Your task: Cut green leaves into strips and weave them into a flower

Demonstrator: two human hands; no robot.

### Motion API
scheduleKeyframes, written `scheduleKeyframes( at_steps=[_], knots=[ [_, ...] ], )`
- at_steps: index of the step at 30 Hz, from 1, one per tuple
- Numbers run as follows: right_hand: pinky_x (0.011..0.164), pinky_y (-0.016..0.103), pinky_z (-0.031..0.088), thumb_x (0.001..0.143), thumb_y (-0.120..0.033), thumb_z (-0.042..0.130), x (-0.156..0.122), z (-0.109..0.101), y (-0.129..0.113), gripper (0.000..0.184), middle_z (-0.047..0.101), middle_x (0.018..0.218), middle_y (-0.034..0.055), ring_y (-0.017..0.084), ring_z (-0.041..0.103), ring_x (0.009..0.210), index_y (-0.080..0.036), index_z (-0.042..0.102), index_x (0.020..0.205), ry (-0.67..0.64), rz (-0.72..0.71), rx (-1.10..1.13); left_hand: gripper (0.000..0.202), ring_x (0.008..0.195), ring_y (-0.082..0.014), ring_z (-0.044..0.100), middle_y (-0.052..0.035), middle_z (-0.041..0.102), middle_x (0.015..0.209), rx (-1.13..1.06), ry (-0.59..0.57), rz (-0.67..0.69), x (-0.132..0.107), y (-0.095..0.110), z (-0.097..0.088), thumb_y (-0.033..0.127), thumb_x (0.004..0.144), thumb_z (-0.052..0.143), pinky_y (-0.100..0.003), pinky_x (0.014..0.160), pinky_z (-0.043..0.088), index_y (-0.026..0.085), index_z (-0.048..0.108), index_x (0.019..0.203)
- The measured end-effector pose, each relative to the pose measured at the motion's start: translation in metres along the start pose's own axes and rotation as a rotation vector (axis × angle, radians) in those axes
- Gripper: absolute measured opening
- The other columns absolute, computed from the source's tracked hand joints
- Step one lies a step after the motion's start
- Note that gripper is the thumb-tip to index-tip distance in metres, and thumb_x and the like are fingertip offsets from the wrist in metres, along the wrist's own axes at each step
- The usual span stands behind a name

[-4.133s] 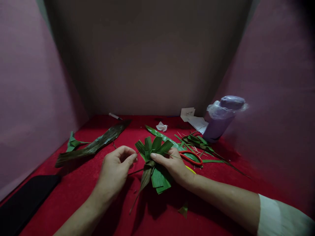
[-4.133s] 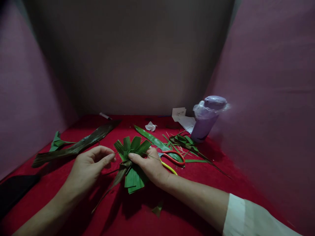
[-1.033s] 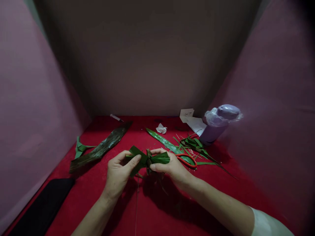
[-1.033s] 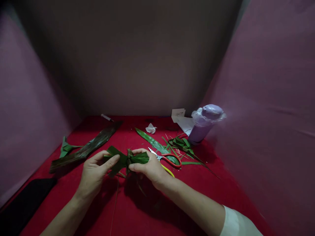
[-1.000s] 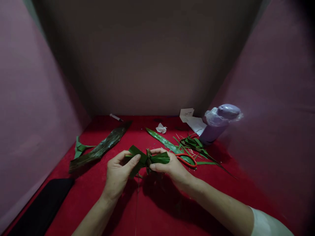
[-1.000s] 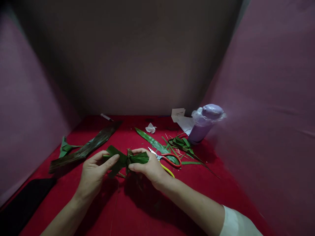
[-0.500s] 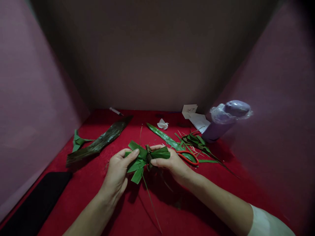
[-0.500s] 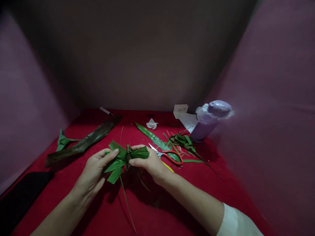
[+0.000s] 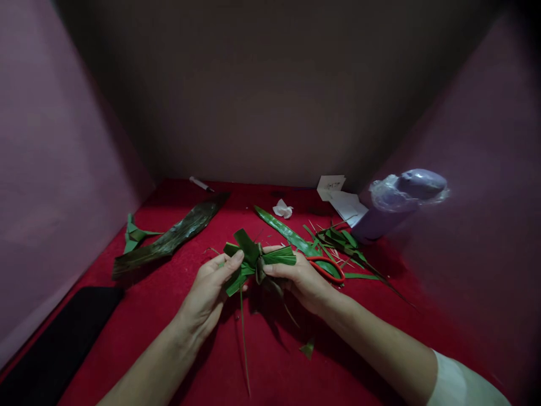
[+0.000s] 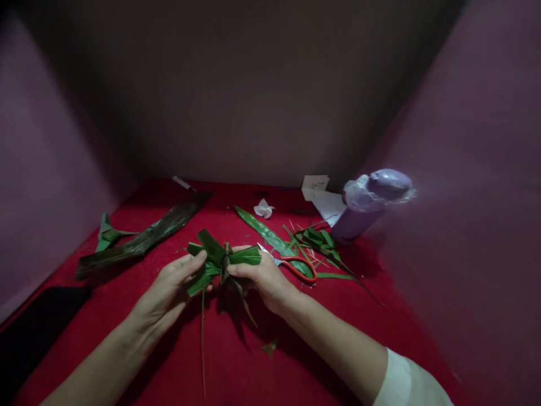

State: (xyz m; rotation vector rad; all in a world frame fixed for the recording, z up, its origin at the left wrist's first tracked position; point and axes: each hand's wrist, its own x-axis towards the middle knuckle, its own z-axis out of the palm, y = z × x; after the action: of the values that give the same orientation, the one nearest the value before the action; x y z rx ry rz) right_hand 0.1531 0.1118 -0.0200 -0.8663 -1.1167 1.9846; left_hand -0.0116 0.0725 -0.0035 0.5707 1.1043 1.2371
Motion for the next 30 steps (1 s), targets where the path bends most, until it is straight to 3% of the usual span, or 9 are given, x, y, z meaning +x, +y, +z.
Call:
scheduleKeyframes(
  at_steps=[4, 12, 17, 30],
  knots=[
    [0.06, 0.025, 0.044, 0.068, -0.023, 0.069, -0.0002, 0.0005, -0.0016, 0.023, 0.063, 0.077, 0.0001, 0.012, 0.055, 0.062, -0.018, 0.063, 0.089, 0.003, -0.023, -0.021, 0.021, 0.059, -0.0106, 0.058, -0.0019, 0.065, 0.069, 0.039, 0.018, 0.001, 0.0008, -0.0012, -0.0022, 0.031, 0.07, 0.071, -0.022, 0.053, 0.05, 0.013, 0.063, 0.071],
    [0.057, 0.024, 0.042, 0.07, -0.022, 0.067, -0.0016, 0.0012, -0.0032, 0.018, 0.062, 0.078, 0.0004, 0.011, 0.053, 0.059, -0.017, 0.063, 0.087, -0.02, -0.017, -0.029, 0.023, 0.072, -0.0126, 0.062, -0.0045, 0.069, 0.085, 0.096, -0.03, 0.085, -0.0005, -0.0084, -0.0023, 0.02, 0.066, 0.075, -0.021, 0.062, 0.051, 0.013, 0.064, 0.085],
    [0.06, 0.027, 0.044, 0.068, -0.022, 0.067, -0.0025, 0.0029, -0.0029, 0.016, 0.061, 0.073, 0.0, 0.014, 0.056, 0.064, -0.017, 0.061, 0.082, -0.001, -0.03, -0.039, 0.02, 0.058, -0.0101, 0.06, -0.0035, 0.068, 0.072, 0.112, 0.022, 0.062, 0.0015, -0.0079, -0.0009, 0.024, 0.066, 0.074, -0.022, 0.058, 0.052, 0.011, 0.066, 0.079],
    [0.062, 0.03, 0.047, 0.062, -0.027, 0.072, -0.0026, 0.0055, -0.0022, 0.025, 0.063, 0.066, -0.0004, 0.015, 0.058, 0.061, -0.017, 0.065, 0.084, 0.041, -0.012, -0.024, 0.017, 0.052, -0.0107, 0.059, -0.0045, 0.067, 0.064, 0.103, 0.066, 0.001, 0.0038, -0.0091, -0.0028, 0.024, 0.067, 0.072, -0.022, 0.051, 0.052, 0.01, 0.066, 0.074]
  ],
)
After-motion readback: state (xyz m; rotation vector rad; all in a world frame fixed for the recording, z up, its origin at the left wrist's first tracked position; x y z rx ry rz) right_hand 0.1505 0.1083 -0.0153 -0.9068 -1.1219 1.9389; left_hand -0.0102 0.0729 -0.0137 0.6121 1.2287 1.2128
